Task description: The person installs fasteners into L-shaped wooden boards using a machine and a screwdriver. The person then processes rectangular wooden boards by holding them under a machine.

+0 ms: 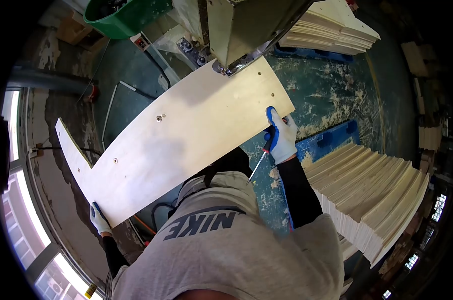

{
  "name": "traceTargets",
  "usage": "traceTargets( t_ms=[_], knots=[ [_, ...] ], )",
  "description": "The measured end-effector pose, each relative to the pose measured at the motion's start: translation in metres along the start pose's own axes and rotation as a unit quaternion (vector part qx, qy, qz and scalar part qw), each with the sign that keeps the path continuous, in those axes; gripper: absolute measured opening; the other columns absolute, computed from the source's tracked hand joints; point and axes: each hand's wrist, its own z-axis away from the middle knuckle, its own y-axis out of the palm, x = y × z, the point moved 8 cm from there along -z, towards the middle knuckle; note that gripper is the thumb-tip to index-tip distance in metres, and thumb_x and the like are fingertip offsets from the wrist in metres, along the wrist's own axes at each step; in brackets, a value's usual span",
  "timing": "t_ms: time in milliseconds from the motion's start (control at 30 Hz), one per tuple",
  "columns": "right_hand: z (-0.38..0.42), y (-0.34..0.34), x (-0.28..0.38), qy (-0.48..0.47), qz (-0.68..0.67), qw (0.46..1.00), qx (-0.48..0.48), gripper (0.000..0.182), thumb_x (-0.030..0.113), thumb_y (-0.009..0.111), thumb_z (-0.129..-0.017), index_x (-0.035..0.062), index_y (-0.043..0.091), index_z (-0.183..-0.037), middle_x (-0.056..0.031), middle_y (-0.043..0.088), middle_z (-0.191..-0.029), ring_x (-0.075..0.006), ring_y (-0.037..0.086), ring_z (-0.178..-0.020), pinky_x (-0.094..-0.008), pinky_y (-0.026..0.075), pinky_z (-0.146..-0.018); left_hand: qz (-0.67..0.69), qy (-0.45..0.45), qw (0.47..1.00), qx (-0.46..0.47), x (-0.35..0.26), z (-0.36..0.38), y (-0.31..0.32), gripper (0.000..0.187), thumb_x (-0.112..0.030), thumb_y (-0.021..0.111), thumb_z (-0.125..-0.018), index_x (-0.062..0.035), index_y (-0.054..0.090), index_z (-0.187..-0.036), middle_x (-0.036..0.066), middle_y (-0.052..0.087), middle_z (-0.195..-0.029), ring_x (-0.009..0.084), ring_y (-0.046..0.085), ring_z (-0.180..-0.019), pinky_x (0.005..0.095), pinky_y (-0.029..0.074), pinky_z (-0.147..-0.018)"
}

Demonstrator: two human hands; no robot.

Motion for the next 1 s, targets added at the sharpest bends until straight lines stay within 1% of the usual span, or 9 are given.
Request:
traceTargets(
  t_ms=[133,233,333,367,433,667,867,933,1000],
  knots=[
    [0.005,-0.003,0.001,0.023,0.012,1.000,0.002,0.026,0.021,0.067,-0.095,0.0070,0.057,-0.115,-0.0044,0.064,-0.088,-0.0126,0.059,-0.058,-0.0261,0.043,-0.045,-0.019,-0.004,1.000,0.008,-0.014,-0.003,0.006,0.043,-0.031,0.056,-0.104,0.0064,0.062,-0.123,0.005,0.066,-0.110,0.0108,0.057,-0.097,0.0272,0.047,-0.088],
    [0.007,0.003,0.006,-0.007,-0.007,1.000,-0.006,0.025,0.022,0.067,-0.095,0.0077,0.057,-0.112,-0.0034,0.063,-0.087,-0.0118,0.057,-0.056,-0.0253,0.042,-0.045,0.021,0.028,0.999,0.017,-0.014,-0.014,0.008,0.044,-0.032,0.057,-0.103,0.0063,0.062,-0.123,0.004,0.066,-0.110,0.0108,0.057,-0.096,0.0272,0.047,-0.088],
    [0.010,0.003,0.003,-0.004,-0.014,1.000,0.014,0.022,0.023,0.068,-0.094,0.0089,0.057,-0.109,-0.0020,0.063,-0.085,-0.0103,0.054,-0.054,-0.0229,0.039,-0.043,-0.017,0.013,1.000,0.016,-0.023,-0.015,0.004,0.044,-0.032,0.058,-0.103,0.0064,0.062,-0.123,0.004,0.066,-0.110,0.0106,0.056,-0.096,0.0262,0.046,-0.087],
    [0.007,0.005,0.002,-0.007,-0.013,1.000,0.012,0.024,0.024,0.069,-0.093,0.0095,0.059,-0.109,-0.0003,0.062,-0.084,-0.0088,0.054,-0.056,-0.0227,0.038,-0.044,0.031,0.020,0.999,0.019,-0.030,-0.014,0.006,0.044,-0.032,0.058,-0.102,0.0062,0.063,-0.123,0.004,0.066,-0.110,0.0103,0.056,-0.096,0.0256,0.046,-0.087],
    [0.007,0.000,-0.004,-0.005,-0.005,1.000,0.004,0.028,0.027,0.072,-0.091,0.0108,0.061,-0.111,0.0030,0.060,-0.082,-0.0059,0.053,-0.059,-0.0221,0.037,-0.045,0.004,0.023,1.000,0.008,-0.034,-0.013,0.000,0.043,-0.032,0.058,-0.102,0.0061,0.063,-0.123,0.004,0.066,-0.110,0.0101,0.056,-0.095,0.0253,0.046,-0.086],
    [0.009,0.005,0.002,0.001,-0.009,1.000,0.001,0.027,0.027,0.072,-0.091,0.0114,0.062,-0.110,0.0047,0.058,-0.080,-0.0053,0.053,-0.060,-0.0218,0.036,-0.045,0.015,0.028,0.999,0.026,-0.039,-0.008,-0.001,0.042,-0.031,0.058,-0.102,0.0058,0.063,-0.123,0.004,0.067,-0.110,0.0105,0.057,-0.096,0.0260,0.047,-0.086],
    [0.012,0.010,0.004,0.001,-0.049,0.998,0.038,0.027,0.029,0.072,-0.091,0.0127,0.062,-0.110,0.0049,0.060,-0.084,-0.0049,0.056,-0.063,-0.0207,0.035,-0.046,0.010,0.023,1.000,-0.016,-0.020,-0.003,-0.009,0.046,-0.032,0.059,-0.102,0.0080,0.060,-0.125,0.008,0.067,-0.113,0.0129,0.058,-0.099,0.0277,0.047,-0.089],
    [0.029,0.011,0.000,0.041,0.005,0.999,0.023,0.028,0.029,0.072,-0.091,0.0123,0.061,-0.111,0.0037,0.062,-0.086,-0.0059,0.057,-0.063,-0.0213,0.036,-0.046,-0.015,0.022,1.000,-0.015,0.009,-0.005,-0.033,0.047,-0.032,0.058,-0.102,0.0089,0.060,-0.125,0.009,0.066,-0.115,0.0135,0.058,-0.100,0.0281,0.047,-0.091],
    [0.043,0.011,-0.017,0.080,-0.001,0.996,0.041,0.028,0.027,0.072,-0.091,0.0105,0.062,-0.112,0.0023,0.063,-0.086,-0.0082,0.058,-0.060,-0.0218,0.038,-0.045,-0.044,0.033,0.998,-0.043,0.031,0.004,-0.058,0.049,-0.032,0.057,-0.103,0.0114,0.057,-0.127,0.012,0.066,-0.119,0.0159,0.059,-0.102,0.0289,0.048,-0.093]
  ],
)
